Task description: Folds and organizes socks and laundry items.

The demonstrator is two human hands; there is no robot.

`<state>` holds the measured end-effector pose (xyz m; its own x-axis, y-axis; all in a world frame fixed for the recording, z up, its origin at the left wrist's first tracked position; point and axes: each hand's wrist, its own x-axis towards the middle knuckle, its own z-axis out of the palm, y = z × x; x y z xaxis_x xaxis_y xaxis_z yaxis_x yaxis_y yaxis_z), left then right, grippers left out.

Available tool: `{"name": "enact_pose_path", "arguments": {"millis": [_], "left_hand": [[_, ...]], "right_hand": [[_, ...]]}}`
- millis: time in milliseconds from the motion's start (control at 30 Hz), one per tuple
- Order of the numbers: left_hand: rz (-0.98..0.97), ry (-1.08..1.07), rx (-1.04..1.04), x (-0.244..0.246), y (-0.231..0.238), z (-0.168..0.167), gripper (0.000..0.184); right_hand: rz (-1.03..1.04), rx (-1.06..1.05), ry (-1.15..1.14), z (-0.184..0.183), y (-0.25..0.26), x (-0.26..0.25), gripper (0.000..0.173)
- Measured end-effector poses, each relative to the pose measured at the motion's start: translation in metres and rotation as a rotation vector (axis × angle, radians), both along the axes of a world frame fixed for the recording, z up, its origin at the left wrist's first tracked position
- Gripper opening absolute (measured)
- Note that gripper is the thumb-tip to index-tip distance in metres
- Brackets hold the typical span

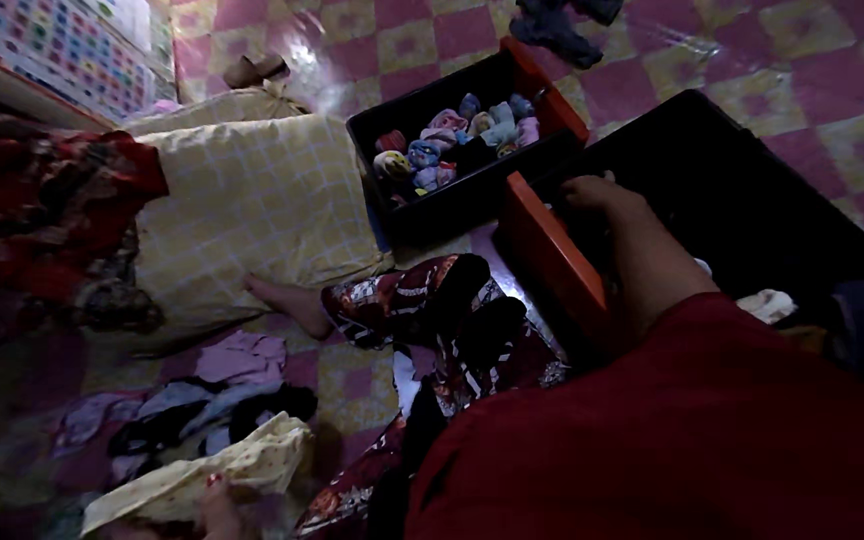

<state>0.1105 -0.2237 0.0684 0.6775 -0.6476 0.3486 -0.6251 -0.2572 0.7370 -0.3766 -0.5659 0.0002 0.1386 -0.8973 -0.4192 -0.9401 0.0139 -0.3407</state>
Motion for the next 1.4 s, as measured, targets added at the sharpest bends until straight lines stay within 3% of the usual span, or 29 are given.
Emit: {"name": "enact_pose_path", "arguments": {"millis": [100, 167, 233, 367, 433, 500, 567, 633, 733, 800, 867, 933, 1000, 1067, 1133, 1300, 1367, 1400], "left_hand": [[-0.01, -0.032, 0.027, -0.001, -0.001, 0.004, 0.07], [0.016, -0.086, 0.071, -0.014, -0.009, 0.025, 0.06], [0.045, -0.158, 0.084, -0.019, -0.016, 0.039, 0.05], [0.0, -0.303, 0.032, -0.021, -0.032, 0.056, 0.04], [-0.017, -0.351, 0.024, -0.027, -0.035, 0.066, 0.038], [-0.026, -0.373, 0.019, -0.038, -0.034, 0.074, 0.036], [-0.052, -0.334, -0.006, -0.047, -0.031, 0.078, 0.035], [-0.131, -0.236, -0.039, -0.055, -0.024, 0.08, 0.043], [-0.382, -0.014, 0.01, -0.063, -0.011, 0.085, 0.056], [-0.559, 0.162, 0.007, -0.064, -0.005, 0.087, 0.057], [-0.683, 0.365, -0.047, -0.06, 0.005, 0.09, 0.062], [-0.753, 0.552, -0.17, -0.051, 0.014, 0.088, 0.068], [-0.714, 0.722, -0.316, -0.044, 0.018, 0.085, 0.074], [-0.678, 0.849, -0.41, -0.037, 0.019, 0.08, 0.078], [-0.666, 0.884, -0.474, -0.032, 0.017, 0.073, 0.079], [-0.476, 0.907, -0.455, -0.025, 0.032, 0.054, 0.073], [-0.448, 0.93, -0.458, -0.021, 0.039, 0.048, 0.072], [-0.455, 0.947, -0.476, -0.019, 0.04, 0.046, 0.072]], "right_hand": [[-0.104, -0.206, 0.048, 0.035, 0.023, 0.019, 0.032], [-0.018, -0.443, -0.095, 0.06, 0.042, 0.05, 0.034], [0.221, -0.62, -0.389, 0.071, 0.064, 0.099, 0.033], [0.944, -0.684, -0.89, 0.07, 0.13, 0.22, 0.026], [1.228, -0.7, -0.996, 0.053, 0.156, 0.272, 0.03], [1.376, -0.744, -0.978, 0.041, 0.174, 0.31, 0.039], [1.426, -0.814, -0.945, 0.033, 0.182, 0.333, 0.044], [1.4, -0.901, -0.946, 0.032, 0.186, 0.348, 0.034], [1.328, -0.869, -0.888, 0.039, 0.194, 0.362, 0.03], [1.254, -0.872, -0.945, 0.025, 0.189, 0.38, 0.031], [1.275, -0.804, -0.791, 0.054, 0.183, 0.374, 0.029], [1.274, -0.847, -0.915, 0.071, 0.173, 0.366, 0.039], [1.197, -0.57, -1.274, 0.067, 0.168, 0.367, 0.05], [1.096, -0.083, -1.506, 0.068, 0.174, 0.364, 0.047], [0.987, 0.273, -1.579, 0.075, 0.181, 0.36, 0.039], [0.715, 0.868, -1.678, 0.072, 0.173, 0.344, 0.021], [0.723, 1.125, -1.764, 0.068, 0.163, 0.339, 0.014], [0.769, 1.232, -1.786, 0.066, 0.159, 0.336, 0.019]]}}
